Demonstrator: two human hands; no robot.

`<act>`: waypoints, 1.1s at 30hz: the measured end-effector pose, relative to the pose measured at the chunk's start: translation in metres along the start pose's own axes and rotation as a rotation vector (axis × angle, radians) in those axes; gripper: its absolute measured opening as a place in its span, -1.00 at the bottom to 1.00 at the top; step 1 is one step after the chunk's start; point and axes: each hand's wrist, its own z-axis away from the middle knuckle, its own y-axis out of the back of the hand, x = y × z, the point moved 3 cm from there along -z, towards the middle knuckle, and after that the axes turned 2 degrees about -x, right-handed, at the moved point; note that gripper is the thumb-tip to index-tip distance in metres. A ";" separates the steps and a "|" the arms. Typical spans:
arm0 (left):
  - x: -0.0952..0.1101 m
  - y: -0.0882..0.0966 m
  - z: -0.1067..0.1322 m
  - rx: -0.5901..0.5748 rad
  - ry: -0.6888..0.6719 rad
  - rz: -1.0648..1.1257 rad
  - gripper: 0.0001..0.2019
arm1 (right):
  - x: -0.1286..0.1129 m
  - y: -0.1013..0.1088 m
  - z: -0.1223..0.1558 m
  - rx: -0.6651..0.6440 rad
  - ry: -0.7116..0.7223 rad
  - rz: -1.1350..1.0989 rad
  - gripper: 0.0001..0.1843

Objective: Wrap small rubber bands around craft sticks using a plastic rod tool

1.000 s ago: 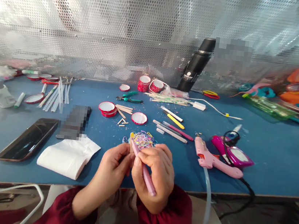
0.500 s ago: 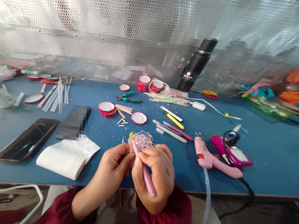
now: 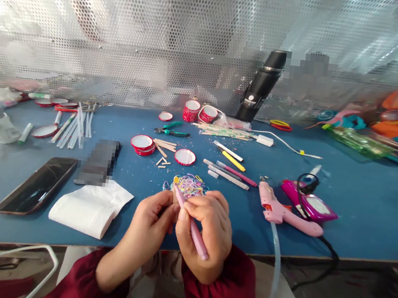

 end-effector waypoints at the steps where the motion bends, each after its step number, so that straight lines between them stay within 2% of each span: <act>1: 0.000 0.000 0.000 0.003 0.006 0.001 -0.68 | 0.001 0.000 0.000 0.007 -0.008 0.006 -0.80; 6: 0.001 0.000 0.000 -0.003 0.020 0.011 -0.67 | 0.000 0.002 0.001 0.033 -0.011 0.007 -0.80; 12: 0.001 0.000 0.000 -0.006 0.026 0.036 -0.65 | -0.001 0.000 0.001 -0.012 0.009 -0.003 -0.81; 18: 0.000 -0.001 0.000 -0.011 0.089 0.107 -0.58 | 0.000 0.001 0.001 0.034 -0.004 -0.001 -0.81; 24: 0.003 0.000 -0.001 -0.011 0.097 0.097 -0.57 | 0.001 -0.002 -0.001 -0.048 -0.001 0.019 -0.85; 29: 0.004 0.000 -0.002 -0.017 0.139 0.171 -0.56 | 0.004 0.002 0.004 0.054 -0.061 0.097 -0.85; 33: 0.002 0.002 -0.003 -0.005 0.197 0.265 -0.52 | 0.005 0.002 0.006 0.055 -0.069 0.083 -0.85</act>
